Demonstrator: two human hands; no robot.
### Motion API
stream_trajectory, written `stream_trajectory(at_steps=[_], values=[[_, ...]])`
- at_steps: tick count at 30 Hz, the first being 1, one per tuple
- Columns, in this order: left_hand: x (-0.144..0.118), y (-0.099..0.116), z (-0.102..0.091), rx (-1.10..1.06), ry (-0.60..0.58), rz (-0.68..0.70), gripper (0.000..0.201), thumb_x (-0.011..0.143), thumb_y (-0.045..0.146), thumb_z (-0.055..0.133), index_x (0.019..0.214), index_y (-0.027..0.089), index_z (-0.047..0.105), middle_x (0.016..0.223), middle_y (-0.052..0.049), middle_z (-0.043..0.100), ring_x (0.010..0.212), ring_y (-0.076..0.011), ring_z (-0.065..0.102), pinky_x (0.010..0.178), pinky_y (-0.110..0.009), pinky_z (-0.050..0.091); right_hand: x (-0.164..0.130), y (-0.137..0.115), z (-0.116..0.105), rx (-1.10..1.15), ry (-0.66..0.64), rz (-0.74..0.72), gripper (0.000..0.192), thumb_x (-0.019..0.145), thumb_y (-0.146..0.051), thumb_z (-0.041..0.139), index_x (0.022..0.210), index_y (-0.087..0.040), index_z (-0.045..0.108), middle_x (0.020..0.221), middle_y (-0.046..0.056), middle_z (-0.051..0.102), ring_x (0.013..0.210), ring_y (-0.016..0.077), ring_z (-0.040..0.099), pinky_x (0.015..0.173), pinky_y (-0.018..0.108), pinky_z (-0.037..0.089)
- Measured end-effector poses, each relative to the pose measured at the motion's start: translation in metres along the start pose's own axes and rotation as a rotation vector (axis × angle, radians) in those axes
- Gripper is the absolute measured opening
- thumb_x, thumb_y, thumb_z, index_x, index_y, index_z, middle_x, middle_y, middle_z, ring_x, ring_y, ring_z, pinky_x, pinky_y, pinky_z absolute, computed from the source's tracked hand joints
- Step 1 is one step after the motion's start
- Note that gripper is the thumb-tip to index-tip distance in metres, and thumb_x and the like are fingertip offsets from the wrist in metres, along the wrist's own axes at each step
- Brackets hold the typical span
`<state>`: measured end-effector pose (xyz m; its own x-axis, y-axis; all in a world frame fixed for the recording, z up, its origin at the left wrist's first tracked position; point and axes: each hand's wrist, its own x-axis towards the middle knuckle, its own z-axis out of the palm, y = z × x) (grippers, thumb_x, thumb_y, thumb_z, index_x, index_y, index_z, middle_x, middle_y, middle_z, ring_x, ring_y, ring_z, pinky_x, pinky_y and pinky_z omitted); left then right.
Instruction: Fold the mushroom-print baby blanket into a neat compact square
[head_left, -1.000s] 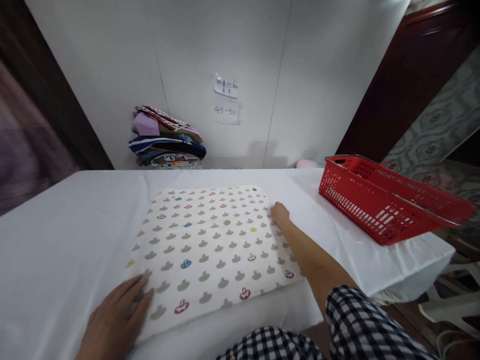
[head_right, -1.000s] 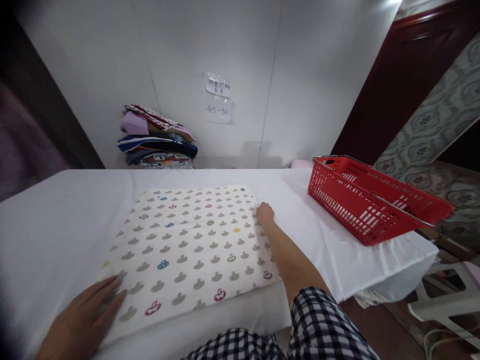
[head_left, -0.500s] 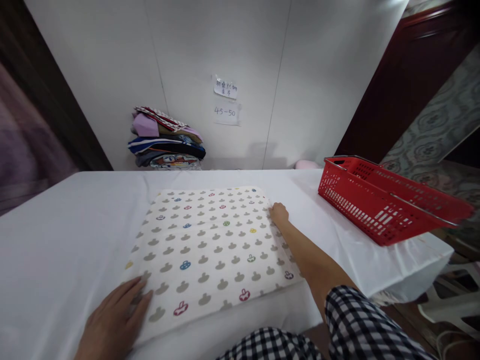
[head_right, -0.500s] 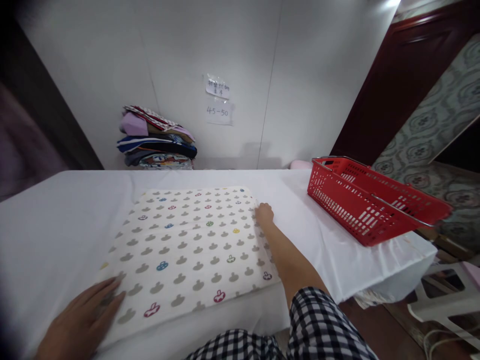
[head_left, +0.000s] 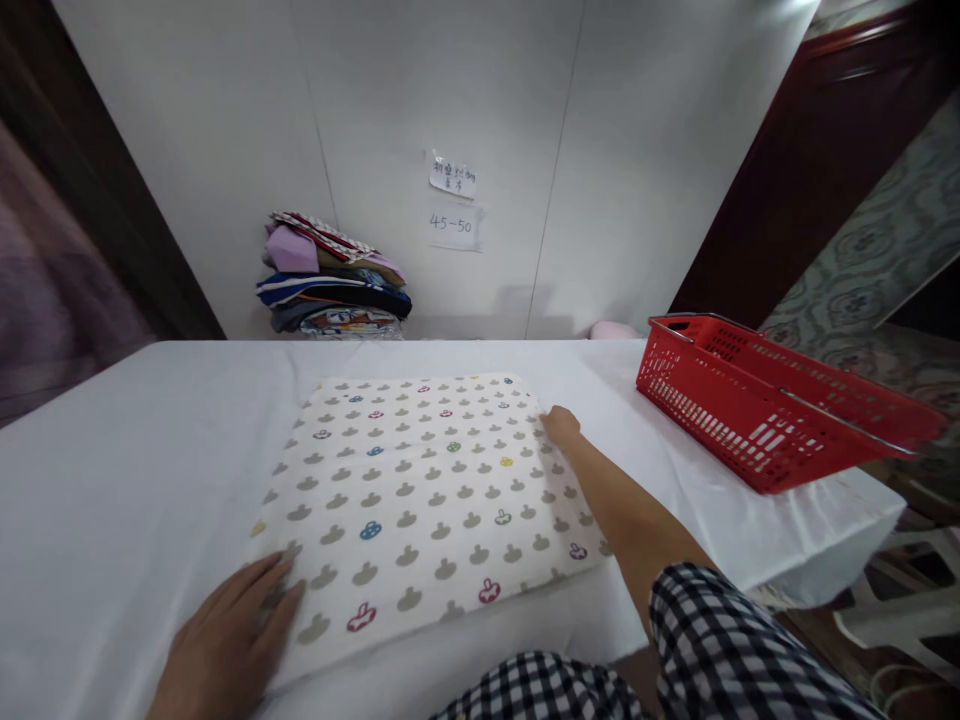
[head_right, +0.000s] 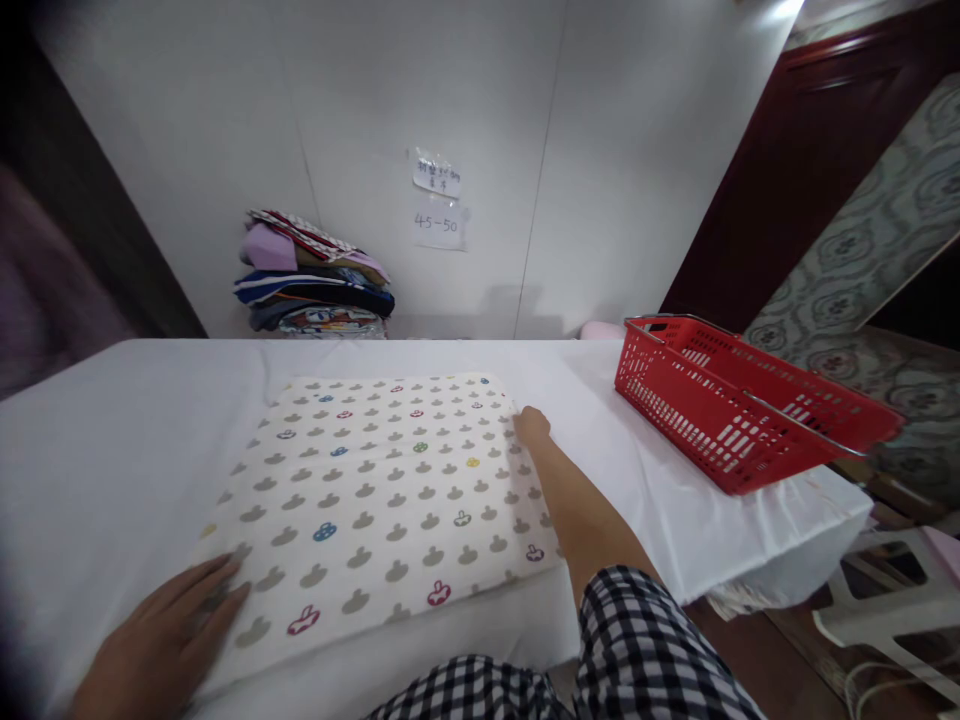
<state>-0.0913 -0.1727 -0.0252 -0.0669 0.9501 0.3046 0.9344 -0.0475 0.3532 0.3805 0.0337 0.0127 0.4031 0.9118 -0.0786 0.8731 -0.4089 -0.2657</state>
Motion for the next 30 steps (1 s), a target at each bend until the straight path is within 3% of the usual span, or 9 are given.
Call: stream_trajectory(at_steps=[8,13,18,27,30], values=[[0.001,0.000,0.001,-0.019,-0.011,-0.022,0.056,0.074,0.056,0.039,0.104,0.018,0.065,0.117,-0.009,0.063,0.113,-0.0283,0.054,0.103,-0.045,0.039,0.006,-0.005,-0.005,0.041,-0.050,0.044,0.027,0.080,-0.033,0.061,0.101,-0.016,0.064,0.102,0.013,0.067,0.097,0.0231,0.063,0.074,0.028,0.047],[-0.001,-0.003,0.004,-0.020,0.006,0.001,0.056,0.076,0.055,0.039,0.109,0.017,0.064,0.119,-0.008,0.062,0.115,-0.0276,0.053,0.104,-0.044,0.038,0.010,-0.008,-0.004,0.078,-0.040,0.062,0.025,0.078,-0.025,0.058,0.099,-0.012,0.065,0.101,0.015,0.067,0.090,0.0244,0.065,0.066,0.027,0.048],[0.000,-0.002,0.002,-0.021,-0.008,-0.029,0.055,0.074,0.055,0.040,0.107,0.018,0.065,0.118,-0.007,0.063,0.114,-0.0283,0.054,0.104,-0.046,0.039,0.013,0.000,-0.004,0.133,-0.012,0.022,0.022,0.078,-0.026,0.058,0.094,-0.014,0.066,0.094,0.011,0.069,0.086,0.0210,0.065,0.064,0.022,0.045],[-0.002,0.001,0.000,-0.087,0.028,-0.049,0.050,0.071,0.055,0.045,0.102,0.022,0.068,0.118,-0.006,0.064,0.114,-0.0279,0.055,0.107,-0.042,0.037,0.024,0.011,-0.002,0.155,0.010,-0.008,0.025,0.076,-0.024,0.060,0.098,-0.014,0.066,0.099,0.011,0.069,0.093,0.0224,0.064,0.068,0.023,0.044],[0.001,-0.004,-0.003,-0.135,-0.012,-0.109,0.052,0.067,0.058,0.047,0.098,0.022,0.070,0.115,-0.006,0.065,0.113,-0.0284,0.056,0.105,-0.042,0.039,0.033,0.009,-0.002,0.165,0.007,-0.014,0.029,0.076,-0.026,0.059,0.103,-0.014,0.065,0.103,0.011,0.068,0.097,0.0227,0.062,0.071,0.023,0.044]])
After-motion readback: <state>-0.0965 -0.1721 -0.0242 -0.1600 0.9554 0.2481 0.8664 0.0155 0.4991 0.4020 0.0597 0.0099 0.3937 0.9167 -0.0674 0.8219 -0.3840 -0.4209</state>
